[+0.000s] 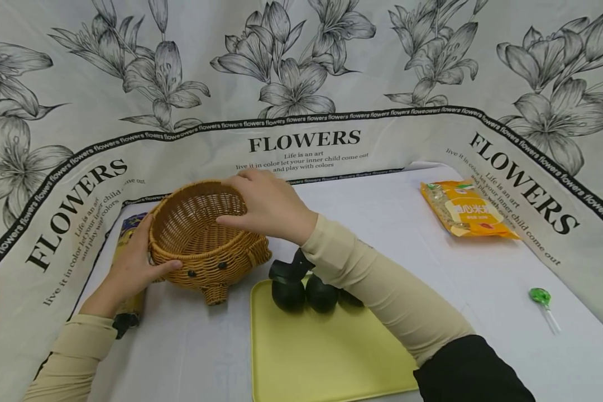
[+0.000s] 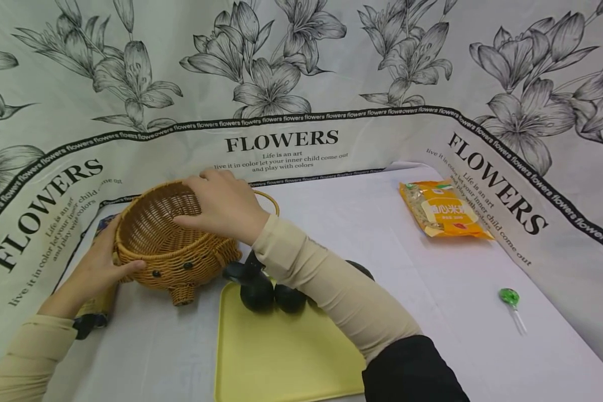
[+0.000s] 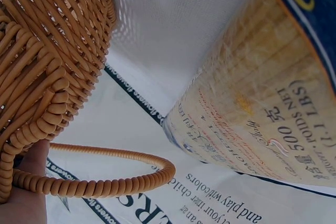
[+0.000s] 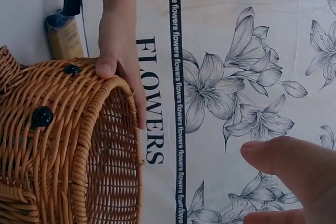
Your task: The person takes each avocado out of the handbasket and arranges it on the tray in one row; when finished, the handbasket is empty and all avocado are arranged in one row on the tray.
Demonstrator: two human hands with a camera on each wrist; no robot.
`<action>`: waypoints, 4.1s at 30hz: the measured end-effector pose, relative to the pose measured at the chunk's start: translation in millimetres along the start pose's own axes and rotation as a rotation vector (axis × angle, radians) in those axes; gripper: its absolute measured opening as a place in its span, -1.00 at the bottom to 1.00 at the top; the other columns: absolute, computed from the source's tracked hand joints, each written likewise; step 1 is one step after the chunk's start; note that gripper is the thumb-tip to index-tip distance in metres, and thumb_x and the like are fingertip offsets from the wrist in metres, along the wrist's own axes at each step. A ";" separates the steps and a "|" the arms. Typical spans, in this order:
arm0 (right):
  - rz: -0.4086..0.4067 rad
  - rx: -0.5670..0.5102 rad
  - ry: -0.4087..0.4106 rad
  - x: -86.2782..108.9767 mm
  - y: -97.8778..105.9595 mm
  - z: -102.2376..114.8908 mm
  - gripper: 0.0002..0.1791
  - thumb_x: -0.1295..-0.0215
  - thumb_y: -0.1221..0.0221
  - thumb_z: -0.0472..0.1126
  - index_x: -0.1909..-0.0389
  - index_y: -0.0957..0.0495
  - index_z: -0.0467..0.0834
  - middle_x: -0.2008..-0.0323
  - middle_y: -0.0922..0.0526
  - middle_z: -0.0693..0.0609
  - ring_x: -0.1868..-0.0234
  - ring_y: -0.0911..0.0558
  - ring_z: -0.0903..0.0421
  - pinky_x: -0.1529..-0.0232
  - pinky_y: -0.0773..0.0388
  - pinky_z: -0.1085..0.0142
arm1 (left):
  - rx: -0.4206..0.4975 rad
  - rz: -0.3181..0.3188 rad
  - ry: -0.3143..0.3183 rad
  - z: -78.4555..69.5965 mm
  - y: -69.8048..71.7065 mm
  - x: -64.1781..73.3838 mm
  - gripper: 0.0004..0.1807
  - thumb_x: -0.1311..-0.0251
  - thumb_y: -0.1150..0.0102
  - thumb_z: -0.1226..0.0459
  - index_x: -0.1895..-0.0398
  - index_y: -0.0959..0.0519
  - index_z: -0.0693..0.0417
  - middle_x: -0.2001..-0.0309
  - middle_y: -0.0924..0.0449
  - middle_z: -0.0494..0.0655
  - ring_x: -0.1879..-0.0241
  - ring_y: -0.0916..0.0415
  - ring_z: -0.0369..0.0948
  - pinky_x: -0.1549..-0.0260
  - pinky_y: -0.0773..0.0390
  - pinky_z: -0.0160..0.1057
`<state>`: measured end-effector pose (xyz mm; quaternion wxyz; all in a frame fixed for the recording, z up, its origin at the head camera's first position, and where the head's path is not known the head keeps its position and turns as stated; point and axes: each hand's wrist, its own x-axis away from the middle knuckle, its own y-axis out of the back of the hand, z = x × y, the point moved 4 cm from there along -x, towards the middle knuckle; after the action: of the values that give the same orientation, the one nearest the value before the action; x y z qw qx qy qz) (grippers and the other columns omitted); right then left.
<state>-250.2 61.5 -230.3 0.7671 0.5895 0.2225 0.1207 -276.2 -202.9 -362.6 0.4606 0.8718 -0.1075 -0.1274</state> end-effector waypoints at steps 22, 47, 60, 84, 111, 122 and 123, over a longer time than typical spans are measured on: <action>0.158 -0.011 -0.004 -55.4 -21.2 17.9 -0.32 -0.19 -0.09 0.30 -0.28 -0.35 0.07 -0.15 -0.48 0.08 -0.07 -0.52 0.14 0.07 -0.57 0.26 | -0.007 -0.001 0.009 4.2 -1.2 -2.4 0.30 0.03 -0.33 -0.12 -0.50 0.42 0.04 -0.50 0.29 0.26 -0.35 0.04 0.40 -0.15 -0.12 0.46; 0.218 0.112 -0.045 -112.6 -59.6 8.9 -0.52 -0.22 -0.09 0.24 -0.03 -0.49 0.03 0.08 -0.57 0.10 0.19 -0.55 0.13 0.26 -0.57 0.26 | 0.003 -0.033 -0.029 3.8 -0.8 -5.2 0.28 0.06 -0.36 -0.10 -0.51 0.36 -0.05 -0.51 0.22 0.16 -0.39 0.04 0.32 -0.17 -0.12 0.44; 0.131 0.203 -0.066 -138.2 -92.5 3.5 -0.73 -0.30 -0.03 0.13 0.45 -0.43 0.04 0.41 -0.55 0.12 0.35 -0.48 0.14 0.42 -0.46 0.30 | 0.018 -0.036 -0.029 7.1 -1.2 -5.9 0.27 0.07 -0.37 -0.10 -0.51 0.35 -0.07 -0.51 0.21 0.15 -0.41 0.08 0.30 -0.20 -0.09 0.44; 0.983 0.086 0.065 -122.9 -139.8 8.5 -0.39 -0.31 0.03 0.23 -0.28 -0.36 -0.01 -0.28 -0.40 0.02 -0.22 -0.44 0.12 -0.21 -0.42 0.29 | 0.008 -0.022 -0.009 9.4 -0.6 -6.7 0.29 0.08 -0.35 -0.14 -0.51 0.37 -0.06 -0.52 0.26 0.13 -0.43 0.13 0.28 -0.23 -0.05 0.42; 1.210 -0.335 -0.115 -147.3 -212.0 -31.0 -0.66 -0.30 -0.08 -0.07 -0.10 -0.51 0.15 -0.16 -0.41 0.17 -0.06 -0.33 0.20 -0.01 -0.33 0.35 | 0.052 -0.018 -0.040 13.5 5.0 -17.4 0.29 0.15 -0.43 -0.10 -0.51 0.31 -0.22 -0.53 0.22 0.00 -0.44 0.07 0.20 -0.27 -0.08 0.37; 1.171 -0.380 -0.228 -183.9 -284.6 -72.8 -0.47 -0.18 -0.23 0.03 -0.21 -0.43 0.20 -0.38 -0.25 0.15 -0.40 -0.20 0.15 -0.28 -0.33 0.26 | 0.048 -0.022 -0.047 15.9 6.2 -19.7 0.29 0.15 -0.43 -0.10 -0.51 0.31 -0.24 -0.53 0.22 0.00 -0.45 0.08 0.19 -0.27 -0.08 0.37; 1.172 -0.332 -0.212 -176.4 -270.6 -64.6 -0.47 -0.23 -0.18 0.04 -0.25 -0.39 0.21 -0.41 -0.20 0.14 -0.43 -0.16 0.14 -0.34 -0.28 0.24 | 0.044 -0.018 -0.042 16.2 5.8 -19.4 0.30 0.15 -0.42 -0.11 -0.51 0.31 -0.22 -0.53 0.23 0.02 -0.44 0.08 0.20 -0.27 -0.09 0.37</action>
<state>-456.1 -37.2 -467.8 0.6727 0.4952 -0.2373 0.4959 -300.1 -212.7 -364.2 0.4379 0.8797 -0.1120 -0.1475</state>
